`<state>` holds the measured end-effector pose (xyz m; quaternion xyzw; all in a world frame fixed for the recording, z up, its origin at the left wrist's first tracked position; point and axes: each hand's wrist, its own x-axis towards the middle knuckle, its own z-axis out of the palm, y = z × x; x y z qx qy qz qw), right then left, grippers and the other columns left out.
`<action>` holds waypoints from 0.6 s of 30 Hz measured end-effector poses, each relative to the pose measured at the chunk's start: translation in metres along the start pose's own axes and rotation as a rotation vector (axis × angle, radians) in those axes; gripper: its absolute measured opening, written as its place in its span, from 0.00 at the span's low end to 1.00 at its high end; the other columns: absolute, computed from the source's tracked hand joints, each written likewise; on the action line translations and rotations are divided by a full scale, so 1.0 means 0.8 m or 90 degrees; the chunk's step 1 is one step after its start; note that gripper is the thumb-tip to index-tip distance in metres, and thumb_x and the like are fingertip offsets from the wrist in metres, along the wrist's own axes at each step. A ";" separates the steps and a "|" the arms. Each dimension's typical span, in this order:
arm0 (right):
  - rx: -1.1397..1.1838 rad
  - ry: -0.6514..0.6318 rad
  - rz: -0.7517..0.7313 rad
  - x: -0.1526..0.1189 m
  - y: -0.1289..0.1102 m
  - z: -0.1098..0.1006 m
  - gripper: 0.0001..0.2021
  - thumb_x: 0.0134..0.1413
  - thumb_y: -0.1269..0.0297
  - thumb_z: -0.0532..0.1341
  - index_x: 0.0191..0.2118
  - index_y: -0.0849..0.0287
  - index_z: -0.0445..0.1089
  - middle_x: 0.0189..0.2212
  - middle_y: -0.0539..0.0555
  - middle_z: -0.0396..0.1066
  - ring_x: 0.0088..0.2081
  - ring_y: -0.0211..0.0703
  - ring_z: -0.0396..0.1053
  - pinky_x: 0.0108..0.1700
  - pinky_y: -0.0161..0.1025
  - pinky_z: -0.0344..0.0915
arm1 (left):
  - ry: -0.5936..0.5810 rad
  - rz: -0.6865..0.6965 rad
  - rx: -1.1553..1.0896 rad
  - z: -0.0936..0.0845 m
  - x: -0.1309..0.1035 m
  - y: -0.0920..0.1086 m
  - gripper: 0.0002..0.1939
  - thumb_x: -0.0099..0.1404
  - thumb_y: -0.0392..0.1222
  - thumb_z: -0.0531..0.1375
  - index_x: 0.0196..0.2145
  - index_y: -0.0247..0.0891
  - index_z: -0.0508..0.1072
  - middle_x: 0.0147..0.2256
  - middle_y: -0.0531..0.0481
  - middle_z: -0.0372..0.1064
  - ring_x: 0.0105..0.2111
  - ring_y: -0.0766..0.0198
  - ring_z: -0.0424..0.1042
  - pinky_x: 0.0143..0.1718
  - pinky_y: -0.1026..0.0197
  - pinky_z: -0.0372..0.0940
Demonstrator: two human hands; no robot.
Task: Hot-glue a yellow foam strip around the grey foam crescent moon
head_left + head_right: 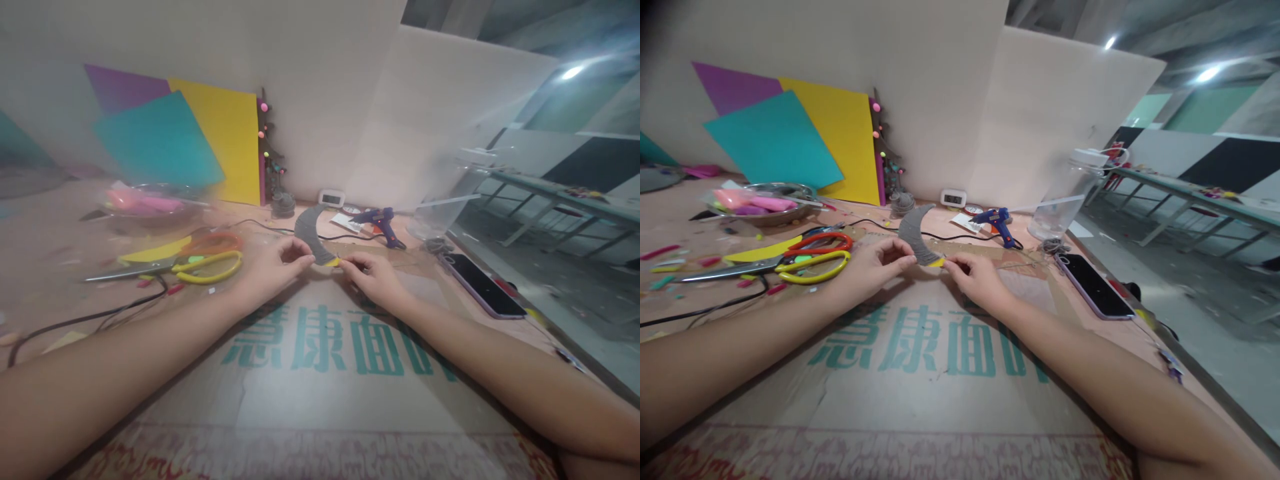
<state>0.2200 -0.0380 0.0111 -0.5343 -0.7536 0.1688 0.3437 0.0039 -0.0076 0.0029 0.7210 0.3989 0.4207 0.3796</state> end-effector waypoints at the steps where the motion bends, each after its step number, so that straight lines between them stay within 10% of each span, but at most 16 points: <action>1: 0.000 -0.001 -0.003 0.000 0.000 0.000 0.13 0.60 0.61 0.57 0.30 0.61 0.74 0.21 0.50 0.70 0.24 0.38 0.64 0.29 0.34 0.58 | 0.002 -0.004 0.001 0.000 0.000 0.001 0.12 0.60 0.49 0.61 0.34 0.36 0.71 0.31 0.52 0.70 0.32 0.64 0.68 0.34 0.63 0.62; 18: -0.022 -0.009 -0.010 0.000 0.003 0.000 0.12 0.59 0.60 0.57 0.34 0.61 0.76 0.23 0.51 0.72 0.25 0.38 0.66 0.30 0.34 0.60 | -0.001 -0.010 0.013 -0.005 0.000 0.005 0.15 0.63 0.49 0.55 0.35 0.38 0.77 0.37 0.49 0.77 0.41 0.58 0.73 0.45 0.60 0.65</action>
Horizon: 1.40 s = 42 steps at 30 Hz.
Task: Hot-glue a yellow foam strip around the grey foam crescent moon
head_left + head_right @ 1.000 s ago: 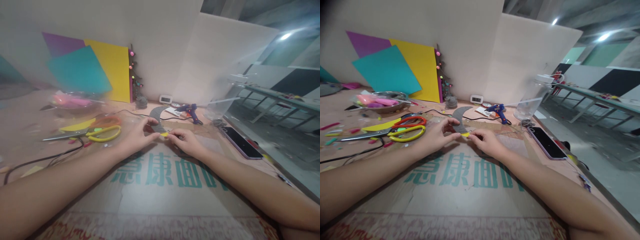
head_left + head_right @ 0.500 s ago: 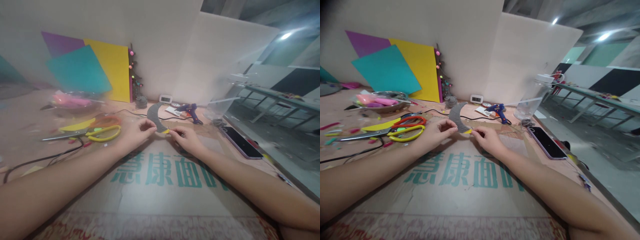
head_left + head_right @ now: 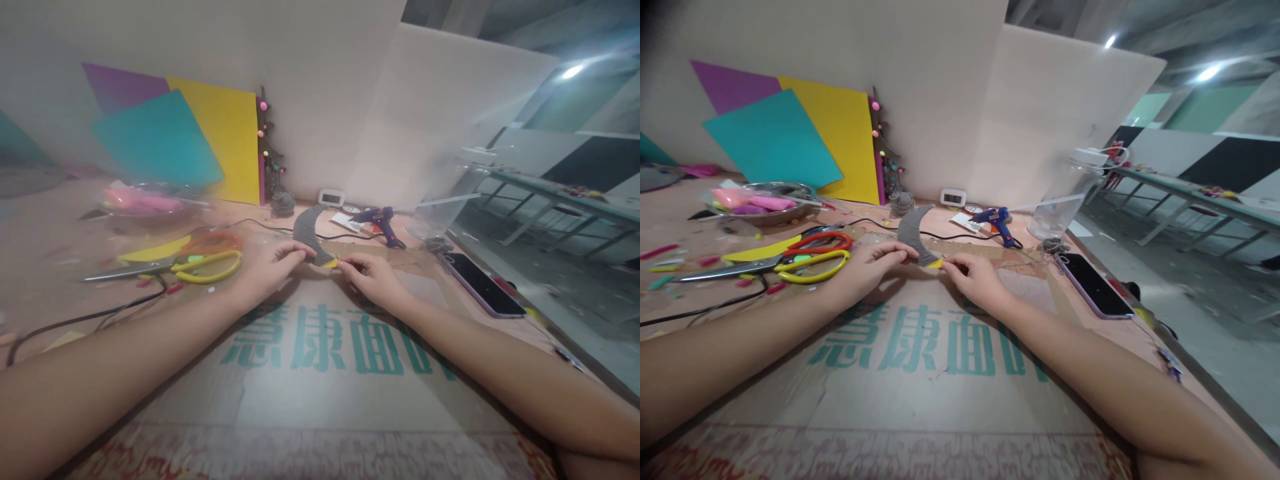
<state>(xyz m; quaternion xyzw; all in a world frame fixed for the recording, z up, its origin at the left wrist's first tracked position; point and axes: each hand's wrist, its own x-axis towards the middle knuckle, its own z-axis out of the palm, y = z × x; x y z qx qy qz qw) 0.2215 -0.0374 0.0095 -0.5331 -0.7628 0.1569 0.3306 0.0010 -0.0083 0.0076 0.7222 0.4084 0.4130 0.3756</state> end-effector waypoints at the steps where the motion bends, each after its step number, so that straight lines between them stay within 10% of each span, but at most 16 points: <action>1: 0.001 0.000 -0.002 0.000 0.000 0.000 0.13 0.59 0.60 0.57 0.34 0.61 0.76 0.23 0.51 0.72 0.25 0.38 0.66 0.30 0.34 0.59 | -0.001 0.004 -0.002 0.000 0.000 0.000 0.16 0.64 0.50 0.55 0.34 0.38 0.77 0.37 0.49 0.77 0.41 0.58 0.73 0.46 0.59 0.65; 36: 0.169 0.063 0.049 0.009 0.014 -0.005 0.14 0.59 0.55 0.56 0.28 0.59 0.68 0.19 0.47 0.62 0.22 0.35 0.59 0.26 0.33 0.56 | 0.057 -0.078 -0.135 0.002 0.008 -0.017 0.18 0.64 0.51 0.54 0.32 0.35 0.76 0.43 0.41 0.76 0.44 0.54 0.75 0.47 0.53 0.68; 42: 0.246 0.098 0.103 0.015 0.019 -0.005 0.14 0.56 0.55 0.58 0.25 0.59 0.65 0.18 0.46 0.61 0.20 0.34 0.57 0.24 0.33 0.55 | -0.253 0.094 0.263 0.014 -0.022 0.000 0.31 0.64 0.55 0.56 0.61 0.38 0.64 0.67 0.39 0.49 0.67 0.47 0.47 0.66 0.40 0.40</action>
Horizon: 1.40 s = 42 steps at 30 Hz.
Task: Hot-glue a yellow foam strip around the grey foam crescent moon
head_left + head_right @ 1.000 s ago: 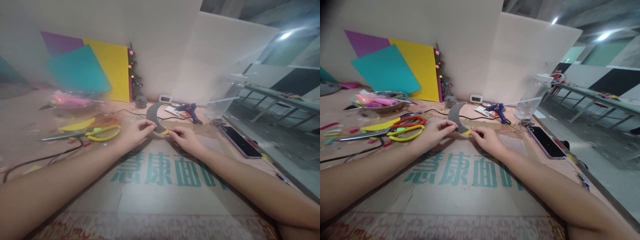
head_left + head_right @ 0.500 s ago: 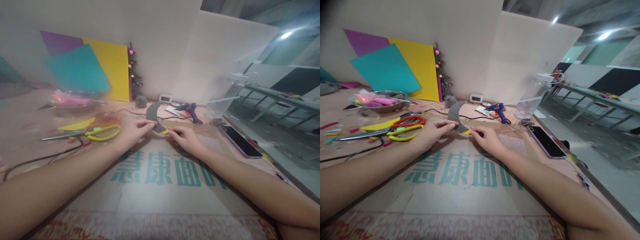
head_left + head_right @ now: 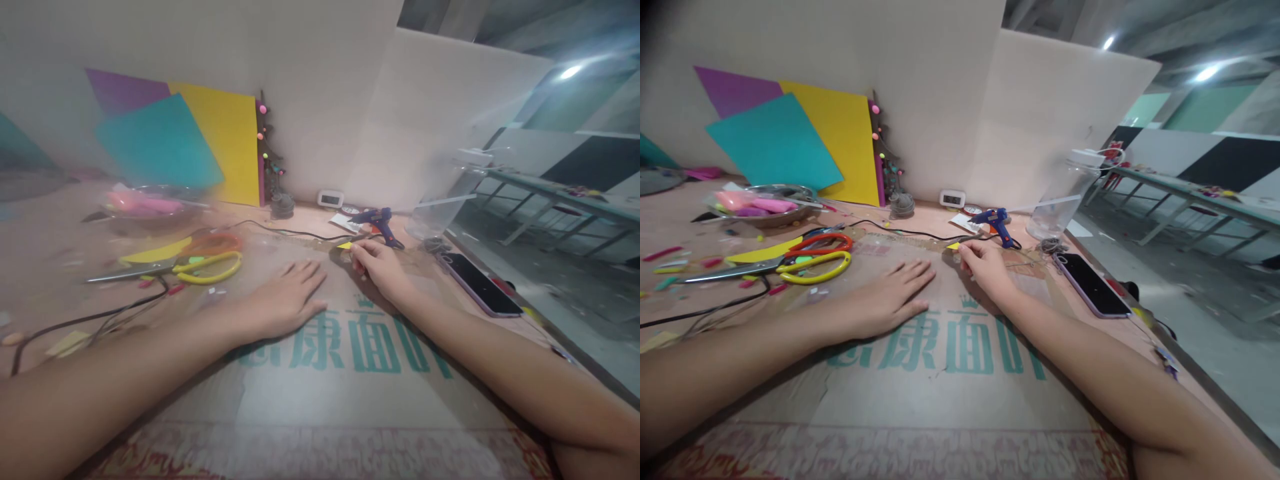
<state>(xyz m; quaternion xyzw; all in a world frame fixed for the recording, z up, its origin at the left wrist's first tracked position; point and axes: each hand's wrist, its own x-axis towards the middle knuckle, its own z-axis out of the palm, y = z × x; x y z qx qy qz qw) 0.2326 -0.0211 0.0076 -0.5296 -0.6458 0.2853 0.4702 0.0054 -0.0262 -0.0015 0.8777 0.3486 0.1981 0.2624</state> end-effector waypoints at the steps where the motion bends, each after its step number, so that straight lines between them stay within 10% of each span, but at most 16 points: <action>1: 0.004 -0.002 0.002 0.000 0.000 0.000 0.13 0.56 0.55 0.58 0.26 0.59 0.66 0.18 0.47 0.61 0.20 0.34 0.57 0.23 0.33 0.55 | -0.071 0.015 -0.002 -0.004 -0.005 0.010 0.32 0.64 0.56 0.56 0.62 0.38 0.63 0.67 0.40 0.46 0.68 0.46 0.43 0.66 0.39 0.38; 6: 0.001 -0.015 0.004 -0.002 0.001 0.001 0.14 0.56 0.54 0.58 0.28 0.59 0.67 0.18 0.47 0.62 0.21 0.34 0.58 0.24 0.33 0.55 | -0.477 0.064 -0.294 -0.048 -0.023 0.051 0.25 0.70 0.57 0.46 0.48 0.46 0.77 0.48 0.47 0.76 0.56 0.53 0.69 0.57 0.49 0.63; 12: 0.005 -0.030 0.000 0.005 0.011 0.000 0.14 0.56 0.53 0.58 0.31 0.59 0.69 0.19 0.46 0.62 0.21 0.35 0.58 0.23 0.33 0.55 | -0.135 0.006 0.030 -0.035 -0.003 0.007 0.36 0.63 0.62 0.54 0.63 0.42 0.61 0.67 0.43 0.48 0.66 0.48 0.50 0.65 0.48 0.49; 18: -0.005 -0.031 -0.023 0.011 0.014 0.000 0.14 0.56 0.54 0.57 0.26 0.59 0.66 0.17 0.46 0.60 0.20 0.34 0.57 0.24 0.33 0.54 | -0.143 0.058 0.104 0.009 0.009 0.019 0.40 0.65 0.62 0.50 0.67 0.34 0.54 0.69 0.38 0.37 0.69 0.46 0.36 0.67 0.42 0.35; 23: 0.009 -0.039 -0.006 0.008 0.011 0.001 0.13 0.56 0.55 0.57 0.29 0.60 0.67 0.18 0.45 0.60 0.20 0.34 0.57 0.23 0.33 0.53 | -0.551 0.213 -0.205 -0.020 -0.013 0.095 0.26 0.70 0.57 0.45 0.47 0.45 0.78 0.53 0.50 0.72 0.58 0.54 0.66 0.57 0.54 0.62; 27: 0.019 -0.041 -0.025 0.009 0.012 0.001 0.13 0.55 0.56 0.57 0.28 0.60 0.67 0.18 0.46 0.60 0.21 0.34 0.57 0.24 0.33 0.54 | -0.249 0.072 -0.128 -0.027 0.010 0.056 0.25 0.68 0.58 0.49 0.53 0.45 0.73 0.55 0.46 0.71 0.55 0.54 0.69 0.58 0.51 0.61; 30: 0.031 -0.041 -0.025 0.011 0.013 0.002 0.13 0.55 0.56 0.56 0.28 0.60 0.67 0.17 0.45 0.59 0.20 0.34 0.56 0.23 0.33 0.53 | -0.057 0.015 0.127 -0.007 0.030 0.013 0.36 0.65 0.60 0.52 0.61 0.32 0.64 0.66 0.33 0.49 0.66 0.41 0.48 0.65 0.40 0.45; 33: 0.035 -0.039 -0.021 0.012 0.015 0.002 0.12 0.54 0.57 0.56 0.28 0.60 0.68 0.16 0.45 0.59 0.19 0.34 0.56 0.22 0.32 0.53 | -0.168 0.085 0.139 0.009 0.022 0.027 0.42 0.67 0.62 0.49 0.67 0.30 0.50 0.69 0.34 0.33 0.69 0.44 0.35 0.67 0.41 0.37; 37: 0.043 -0.035 -0.003 0.012 0.017 0.002 0.12 0.54 0.55 0.56 0.30 0.60 0.68 0.17 0.45 0.60 0.19 0.34 0.56 0.21 0.32 0.51 | -0.558 0.258 -0.138 -0.002 0.001 0.089 0.24 0.71 0.52 0.47 0.53 0.40 0.74 0.59 0.48 0.66 0.62 0.55 0.60 0.63 0.56 0.53; 38: 0.046 -0.033 0.000 0.012 0.018 0.002 0.13 0.54 0.55 0.56 0.30 0.59 0.68 0.17 0.45 0.60 0.19 0.34 0.56 0.21 0.32 0.51 | -0.564 0.227 -0.179 -0.007 0.002 0.095 0.24 0.72 0.52 0.46 0.51 0.38 0.75 0.53 0.47 0.73 0.56 0.58 0.68 0.59 0.59 0.60; 42: 0.056 -0.022 -0.013 0.013 0.019 0.003 0.13 0.53 0.54 0.57 0.30 0.59 0.68 0.17 0.45 0.60 0.20 0.34 0.56 0.22 0.33 0.53 | -0.196 0.134 0.086 -0.013 0.032 0.053 0.23 0.70 0.52 0.49 0.55 0.38 0.71 0.56 0.43 0.69 0.55 0.53 0.68 0.57 0.54 0.61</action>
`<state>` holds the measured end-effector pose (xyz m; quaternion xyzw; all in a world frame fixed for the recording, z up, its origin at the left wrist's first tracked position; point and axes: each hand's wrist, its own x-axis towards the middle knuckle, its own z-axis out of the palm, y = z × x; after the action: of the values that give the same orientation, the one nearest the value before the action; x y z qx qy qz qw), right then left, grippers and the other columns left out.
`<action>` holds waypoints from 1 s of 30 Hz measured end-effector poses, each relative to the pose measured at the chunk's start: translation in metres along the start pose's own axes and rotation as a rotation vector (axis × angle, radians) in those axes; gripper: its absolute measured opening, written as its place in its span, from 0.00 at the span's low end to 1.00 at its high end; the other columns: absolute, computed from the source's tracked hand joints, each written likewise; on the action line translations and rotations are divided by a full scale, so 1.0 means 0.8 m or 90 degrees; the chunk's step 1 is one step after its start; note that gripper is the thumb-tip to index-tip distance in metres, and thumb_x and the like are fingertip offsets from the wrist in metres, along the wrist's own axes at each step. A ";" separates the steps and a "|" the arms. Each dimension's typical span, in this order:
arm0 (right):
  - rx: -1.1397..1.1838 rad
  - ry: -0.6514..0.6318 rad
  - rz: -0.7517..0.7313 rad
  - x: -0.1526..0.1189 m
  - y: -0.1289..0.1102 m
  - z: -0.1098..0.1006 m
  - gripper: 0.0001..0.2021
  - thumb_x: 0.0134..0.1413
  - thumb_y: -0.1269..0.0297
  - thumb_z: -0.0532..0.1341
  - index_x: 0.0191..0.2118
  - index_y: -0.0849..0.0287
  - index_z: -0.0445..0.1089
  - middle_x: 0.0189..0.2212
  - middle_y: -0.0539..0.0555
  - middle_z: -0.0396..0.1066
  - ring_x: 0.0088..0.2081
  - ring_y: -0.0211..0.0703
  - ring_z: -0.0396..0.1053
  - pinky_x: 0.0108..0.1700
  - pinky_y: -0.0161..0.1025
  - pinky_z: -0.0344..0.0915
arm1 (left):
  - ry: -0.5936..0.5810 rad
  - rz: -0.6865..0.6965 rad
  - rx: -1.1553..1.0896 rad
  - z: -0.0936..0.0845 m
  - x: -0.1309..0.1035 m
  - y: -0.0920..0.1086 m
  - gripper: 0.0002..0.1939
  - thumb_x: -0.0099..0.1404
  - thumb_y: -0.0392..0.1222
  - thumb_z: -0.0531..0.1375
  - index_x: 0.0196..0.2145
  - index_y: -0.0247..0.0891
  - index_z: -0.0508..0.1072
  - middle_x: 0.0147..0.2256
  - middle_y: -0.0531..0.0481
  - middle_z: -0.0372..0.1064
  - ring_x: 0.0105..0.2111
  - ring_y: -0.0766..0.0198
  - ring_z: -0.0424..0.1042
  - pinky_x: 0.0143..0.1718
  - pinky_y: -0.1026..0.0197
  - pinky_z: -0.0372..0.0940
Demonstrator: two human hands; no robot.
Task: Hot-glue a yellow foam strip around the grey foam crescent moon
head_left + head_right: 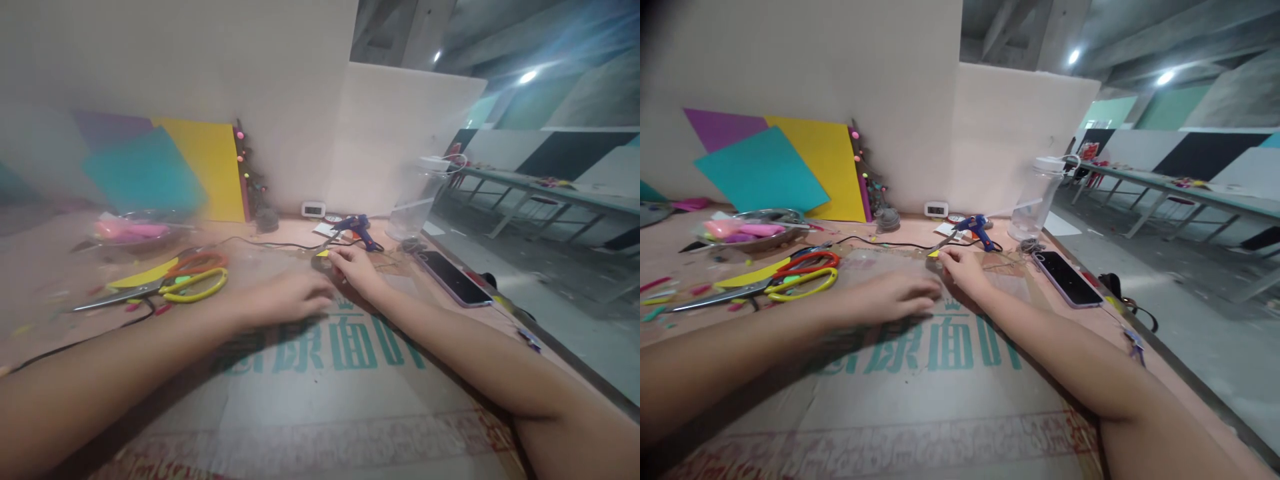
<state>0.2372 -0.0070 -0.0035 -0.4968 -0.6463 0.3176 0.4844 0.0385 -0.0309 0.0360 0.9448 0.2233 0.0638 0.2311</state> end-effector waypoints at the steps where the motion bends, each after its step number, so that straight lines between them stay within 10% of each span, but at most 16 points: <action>1: 0.002 0.000 0.001 0.000 0.001 0.000 0.13 0.53 0.54 0.57 0.30 0.59 0.68 0.17 0.45 0.60 0.19 0.34 0.56 0.22 0.33 0.53 | 0.058 -0.028 0.094 0.003 0.004 -0.019 0.27 0.68 0.54 0.51 0.57 0.35 0.68 0.60 0.38 0.63 0.60 0.48 0.63 0.61 0.49 0.56; 5: 0.010 -0.015 0.012 0.002 0.004 -0.001 0.14 0.55 0.53 0.56 0.31 0.59 0.68 0.17 0.45 0.59 0.18 0.34 0.55 0.20 0.33 0.51 | 0.105 -0.109 0.218 0.021 0.005 -0.068 0.39 0.70 0.61 0.42 0.67 0.28 0.51 0.69 0.35 0.39 0.68 0.48 0.44 0.67 0.48 0.43; 15: -0.027 -0.015 0.011 0.000 -0.003 -0.005 0.12 0.55 0.56 0.56 0.27 0.59 0.66 0.17 0.45 0.60 0.20 0.34 0.56 0.22 0.32 0.52 | 0.113 -0.044 0.271 0.010 -0.007 -0.054 0.23 0.70 0.53 0.48 0.51 0.37 0.71 0.51 0.40 0.70 0.50 0.52 0.70 0.51 0.52 0.63; 30: -0.035 -0.030 0.009 0.001 -0.002 -0.002 0.14 0.55 0.55 0.56 0.33 0.60 0.71 0.17 0.45 0.60 0.21 0.35 0.57 0.23 0.33 0.54 | 0.186 -0.029 0.217 0.003 0.008 -0.075 0.12 0.69 0.46 0.51 0.38 0.41 0.72 0.41 0.46 0.68 0.43 0.56 0.68 0.45 0.54 0.62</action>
<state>0.2381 -0.0070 -0.0014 -0.5068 -0.6624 0.3147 0.4531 0.0211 0.0182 0.0062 0.9457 0.2832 0.1559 0.0349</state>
